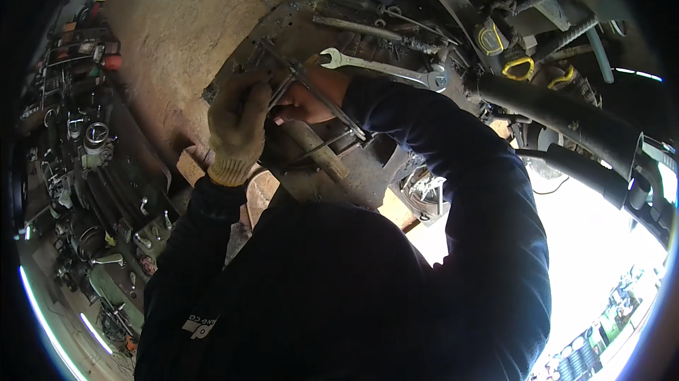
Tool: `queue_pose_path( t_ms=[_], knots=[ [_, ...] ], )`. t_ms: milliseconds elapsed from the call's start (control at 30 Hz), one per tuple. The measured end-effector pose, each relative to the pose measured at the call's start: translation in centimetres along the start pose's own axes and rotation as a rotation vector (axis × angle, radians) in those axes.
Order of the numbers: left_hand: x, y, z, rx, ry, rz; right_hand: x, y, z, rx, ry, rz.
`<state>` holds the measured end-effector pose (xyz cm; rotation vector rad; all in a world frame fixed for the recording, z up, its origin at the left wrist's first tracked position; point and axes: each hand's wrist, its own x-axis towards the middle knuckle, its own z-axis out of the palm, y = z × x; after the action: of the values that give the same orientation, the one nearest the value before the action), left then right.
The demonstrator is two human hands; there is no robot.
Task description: The person welds metal rods together and uses a locking plier and a wrench to adjust a metal assembly on a fabrication table.
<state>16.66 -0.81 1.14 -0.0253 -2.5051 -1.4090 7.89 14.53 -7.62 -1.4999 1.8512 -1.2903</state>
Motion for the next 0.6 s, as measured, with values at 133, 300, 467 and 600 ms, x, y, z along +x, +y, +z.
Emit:
queue_pose_path(
  t_ms=[133,300,467,600],
  knots=[
    [-0.3,0.2,-0.3,-0.008,0.035,-0.03,-2.0,-1.8,-3.0,-0.575,0.218,-0.045],
    [-0.3,0.1,0.1,-0.021,0.008,-0.037,-9.8,-3.1,-5.9,-0.645,0.345,0.441],
    [-0.5,-0.5,-0.2,-0.02,0.017,0.033,-11.5,-4.1,-4.6,-0.694,0.327,0.691],
    [-0.5,-0.4,-0.3,-0.004,-0.003,0.051,-11.3,-3.5,-5.0,-0.791,0.246,0.851]
  ],
)
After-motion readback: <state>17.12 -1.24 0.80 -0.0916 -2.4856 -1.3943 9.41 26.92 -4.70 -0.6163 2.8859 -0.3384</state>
